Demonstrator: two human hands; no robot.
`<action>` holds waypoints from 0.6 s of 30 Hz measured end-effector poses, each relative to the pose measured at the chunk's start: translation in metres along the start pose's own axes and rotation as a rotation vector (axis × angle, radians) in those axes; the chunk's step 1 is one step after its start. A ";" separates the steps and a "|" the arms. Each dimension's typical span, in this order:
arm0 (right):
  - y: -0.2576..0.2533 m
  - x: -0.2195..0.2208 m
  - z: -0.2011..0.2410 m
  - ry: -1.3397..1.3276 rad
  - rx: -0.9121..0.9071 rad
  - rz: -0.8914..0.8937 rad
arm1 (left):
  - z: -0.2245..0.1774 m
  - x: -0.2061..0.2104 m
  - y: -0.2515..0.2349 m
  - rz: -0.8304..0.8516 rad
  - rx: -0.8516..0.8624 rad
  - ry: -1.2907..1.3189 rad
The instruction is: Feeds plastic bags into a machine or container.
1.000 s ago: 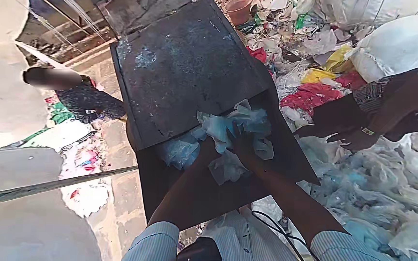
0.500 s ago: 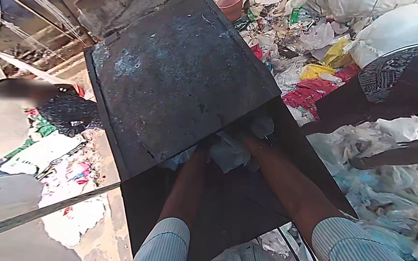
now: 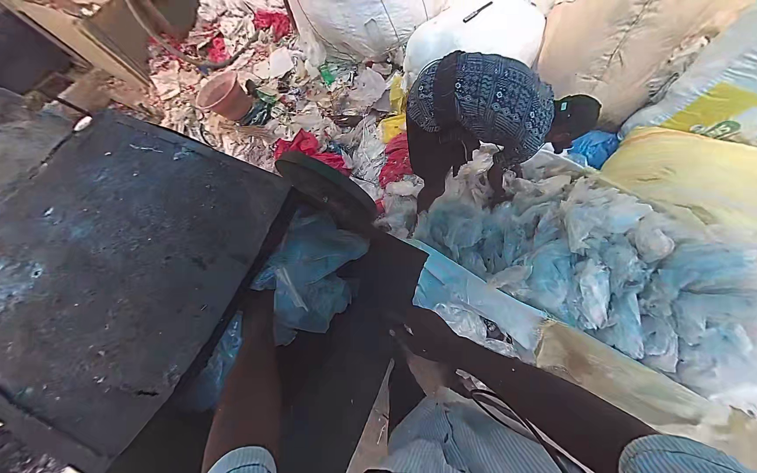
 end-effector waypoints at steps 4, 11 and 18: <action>0.092 0.008 -0.115 -0.005 0.285 -0.002 | 0.097 0.070 -0.056 -0.296 0.276 -0.119; 0.191 0.039 -0.282 -0.181 0.814 -0.117 | 0.119 0.129 0.037 -0.416 0.210 -0.001; 0.212 0.053 -0.341 -0.256 0.872 -0.063 | 0.125 0.194 0.130 -0.401 0.169 0.057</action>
Point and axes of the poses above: each hand's wrist, its own y-axis away from the middle knuckle, its own x-axis out of the palm, z = x × y, the point moved 2 cm from there along -y, towards the middle knuckle, and after that the axes turned 12 degrees about x, right-handed, at the moved point
